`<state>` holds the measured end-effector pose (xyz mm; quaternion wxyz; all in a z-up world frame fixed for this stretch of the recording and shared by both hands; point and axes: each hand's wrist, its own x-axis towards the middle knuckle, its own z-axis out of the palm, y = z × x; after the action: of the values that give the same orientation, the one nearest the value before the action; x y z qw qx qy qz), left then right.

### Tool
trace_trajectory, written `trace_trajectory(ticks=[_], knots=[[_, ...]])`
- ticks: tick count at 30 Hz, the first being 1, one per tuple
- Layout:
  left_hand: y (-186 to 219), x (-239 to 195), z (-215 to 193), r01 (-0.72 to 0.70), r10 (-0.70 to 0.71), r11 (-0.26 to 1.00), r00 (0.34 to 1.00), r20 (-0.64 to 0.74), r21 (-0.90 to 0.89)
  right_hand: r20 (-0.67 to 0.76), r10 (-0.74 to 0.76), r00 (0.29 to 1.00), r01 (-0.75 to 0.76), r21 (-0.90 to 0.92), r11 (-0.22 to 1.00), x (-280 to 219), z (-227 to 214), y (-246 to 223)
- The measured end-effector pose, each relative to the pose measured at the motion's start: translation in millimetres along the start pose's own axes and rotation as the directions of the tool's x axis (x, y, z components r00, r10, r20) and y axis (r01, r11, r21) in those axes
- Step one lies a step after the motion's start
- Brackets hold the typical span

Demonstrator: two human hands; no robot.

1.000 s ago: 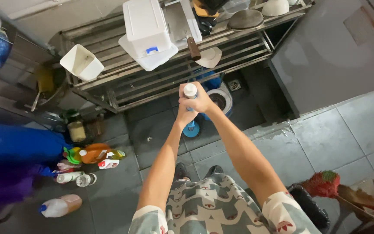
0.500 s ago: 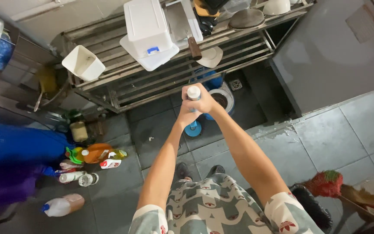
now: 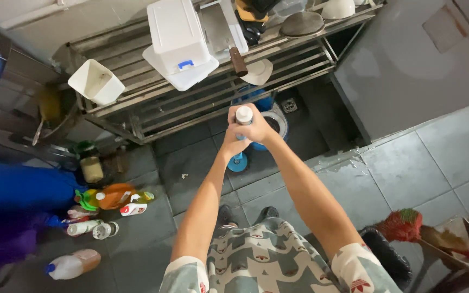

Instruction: The recorder assembles a spinning mop bucket and attaches the mop head to the handle in a restaurant prep area.

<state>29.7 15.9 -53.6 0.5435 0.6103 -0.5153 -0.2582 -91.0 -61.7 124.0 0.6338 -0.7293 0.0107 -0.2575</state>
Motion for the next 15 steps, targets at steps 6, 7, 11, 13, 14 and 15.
trace_trajectory(ticks=[6,7,11,13,14,15], knots=[[72.2,13.0,-1.3,-0.145,0.126,0.973,0.985,-0.117,-0.182,-0.064,0.118,0.991,-0.115,0.056,0.992,14.7,0.9,-58.1],[68.6,11.3,-2.8,-0.145,0.125,0.973,0.985,-0.115,-0.181,-0.066,0.118,0.991,-0.114,0.057,0.992,14.8,2.6,-56.8],[31.4,5.2,-4.7,-0.077,0.068,0.987,0.995,-0.072,-0.139,-0.05,0.048,0.998,-0.047,0.013,0.999,9.9,2.5,-23.1],[13.6,1.8,-5.2,-0.051,0.047,0.995,0.998,-0.04,-0.091,-0.031,0.033,0.999,-0.033,0.014,0.999,6.2,3.1,-4.3],[11.0,2.3,-5.6,-0.068,0.067,0.996,0.997,-0.024,-0.049,-0.016,0.009,1.0,-0.008,0.001,1.0,6.1,3.2,-1.1],[8.4,2.7,-5.8,-0.087,0.086,0.996,0.996,-0.008,-0.008,-0.002,-0.016,1.0,0.016,-0.011,1.0,5.8,3.3,2.1]])
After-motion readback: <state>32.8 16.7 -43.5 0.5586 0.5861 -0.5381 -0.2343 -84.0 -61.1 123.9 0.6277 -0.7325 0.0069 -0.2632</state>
